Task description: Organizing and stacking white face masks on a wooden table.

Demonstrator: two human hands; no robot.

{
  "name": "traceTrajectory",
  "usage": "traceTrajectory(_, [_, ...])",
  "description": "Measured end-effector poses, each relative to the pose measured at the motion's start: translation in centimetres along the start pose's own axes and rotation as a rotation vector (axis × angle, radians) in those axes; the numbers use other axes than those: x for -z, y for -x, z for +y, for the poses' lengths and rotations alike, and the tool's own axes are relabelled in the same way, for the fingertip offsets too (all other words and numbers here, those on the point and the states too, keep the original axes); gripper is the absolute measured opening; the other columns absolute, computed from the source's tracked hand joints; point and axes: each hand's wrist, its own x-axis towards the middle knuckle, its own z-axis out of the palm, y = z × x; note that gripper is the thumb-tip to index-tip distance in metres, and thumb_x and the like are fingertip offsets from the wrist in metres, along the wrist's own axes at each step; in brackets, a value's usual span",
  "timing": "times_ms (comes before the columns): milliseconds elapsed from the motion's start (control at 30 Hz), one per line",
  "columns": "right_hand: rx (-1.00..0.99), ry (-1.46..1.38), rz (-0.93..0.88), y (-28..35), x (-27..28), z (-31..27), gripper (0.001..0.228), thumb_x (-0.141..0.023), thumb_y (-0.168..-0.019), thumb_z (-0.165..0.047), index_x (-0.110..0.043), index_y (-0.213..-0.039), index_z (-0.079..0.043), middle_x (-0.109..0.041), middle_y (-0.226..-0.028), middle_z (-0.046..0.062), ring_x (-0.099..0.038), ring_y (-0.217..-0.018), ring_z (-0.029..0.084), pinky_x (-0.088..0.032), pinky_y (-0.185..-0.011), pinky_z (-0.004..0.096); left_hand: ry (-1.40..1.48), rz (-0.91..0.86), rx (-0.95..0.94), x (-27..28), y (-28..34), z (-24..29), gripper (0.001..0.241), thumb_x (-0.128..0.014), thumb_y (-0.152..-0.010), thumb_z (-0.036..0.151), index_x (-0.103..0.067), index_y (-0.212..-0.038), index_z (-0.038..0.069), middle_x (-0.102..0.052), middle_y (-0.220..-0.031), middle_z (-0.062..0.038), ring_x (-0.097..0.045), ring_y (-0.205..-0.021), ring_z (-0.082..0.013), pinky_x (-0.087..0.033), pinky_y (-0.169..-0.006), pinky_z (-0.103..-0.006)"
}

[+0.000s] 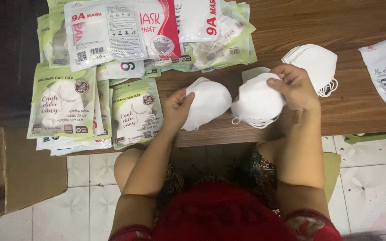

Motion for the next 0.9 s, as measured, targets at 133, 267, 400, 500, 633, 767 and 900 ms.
traceTrajectory(133, [0.022,-0.226,-0.007,-0.9,0.8,3.3,0.025,-0.081,-0.086,-0.003,-0.067,-0.107,0.0,-0.068,-0.079,0.01,-0.071,-0.067,0.016,-0.062,-0.065,0.027,0.044,0.019,-0.01,0.1,-0.4,-0.4,0.017,-0.07,-0.101,0.017,-0.076,-0.114,0.009,-0.078,-0.104,-0.012,-0.07,-0.09,-0.0173,-0.062,-0.08,-0.0355])
traceTrajectory(267, [-0.016,-0.284,-0.059,-0.1,-3.6,1.8,0.026,-0.082,-0.082,-0.002,-0.068,-0.104,-0.002,-0.068,-0.076,0.007,-0.07,-0.065,0.015,-0.06,-0.061,0.025,0.015,0.017,-0.044,-0.3,-0.3,-0.3,0.017,-0.072,-0.1,0.015,-0.076,-0.115,0.006,-0.078,-0.104,-0.014,-0.071,-0.09,-0.0166,-0.063,-0.079,-0.0352])
traceTrajectory(400, [-0.096,-0.127,-0.132,-0.1,-8.1,0.7,0.023,-0.083,-0.084,-0.01,-0.07,-0.102,-0.003,-0.067,-0.074,0.004,-0.068,-0.063,0.012,-0.057,-0.057,0.022,0.085,-0.08,0.037,-0.3,0.1,-0.7,0.019,-0.075,-0.097,0.016,-0.077,-0.114,0.008,-0.079,-0.102,-0.013,-0.072,-0.087,-0.0162,-0.064,-0.079,-0.0354])
traceTrajectory(500, [-0.124,-0.115,-0.072,0.0,-9.6,1.5,0.023,-0.083,-0.085,-0.012,-0.069,-0.1,-0.003,-0.065,-0.073,0.003,-0.067,-0.062,0.013,-0.059,-0.058,0.024,0.189,-0.134,0.109,-0.1,0.2,-0.6,0.021,-0.079,-0.094,0.016,-0.077,-0.112,0.007,-0.079,-0.1,-0.011,-0.072,-0.084,-0.0133,-0.063,-0.078,-0.0311])
traceTrajectory(633, [-0.148,-0.057,-0.086,-0.6,-9.8,3.3,0.019,-0.082,-0.088,-0.012,-0.069,-0.099,-0.003,-0.065,-0.073,0.004,-0.067,-0.062,0.015,-0.06,-0.057,0.026,0.234,-0.133,0.117,-0.4,0.1,-1.1,0.019,-0.079,-0.094,0.014,-0.077,-0.111,0.006,-0.079,-0.097,-0.009,-0.072,-0.084,-0.0118,-0.064,-0.077,-0.0295])
traceTrajectory(767, [-0.157,-0.044,-0.078,-0.9,-9.9,4.6,0.02,-0.082,-0.089,-0.014,-0.069,-0.099,-0.002,-0.068,-0.073,0.005,-0.067,-0.062,0.015,-0.061,-0.058,0.027,0.247,-0.156,0.122,-0.5,0.4,-0.3,0.02,-0.081,-0.092,0.015,-0.077,-0.11,0.006,-0.079,-0.097,-0.008,-0.072,-0.083,-0.0103,-0.063,-0.076,-0.0274])
traceTrajectory(900, [-0.131,-0.017,-0.065,-1.2,-10.0,5.8,0.021,-0.082,-0.089,-0.016,-0.069,-0.097,-0.003,-0.064,-0.072,0.002,-0.066,-0.065,0.013,-0.06,-0.061,0.026,0.234,-0.193,0.117,-0.6,0.3,-0.4,0.024,-0.081,-0.093,0.015,-0.076,-0.113,0.004,-0.079,-0.1,-0.009,-0.071,-0.086,-0.0107,-0.062,-0.079,-0.0279])
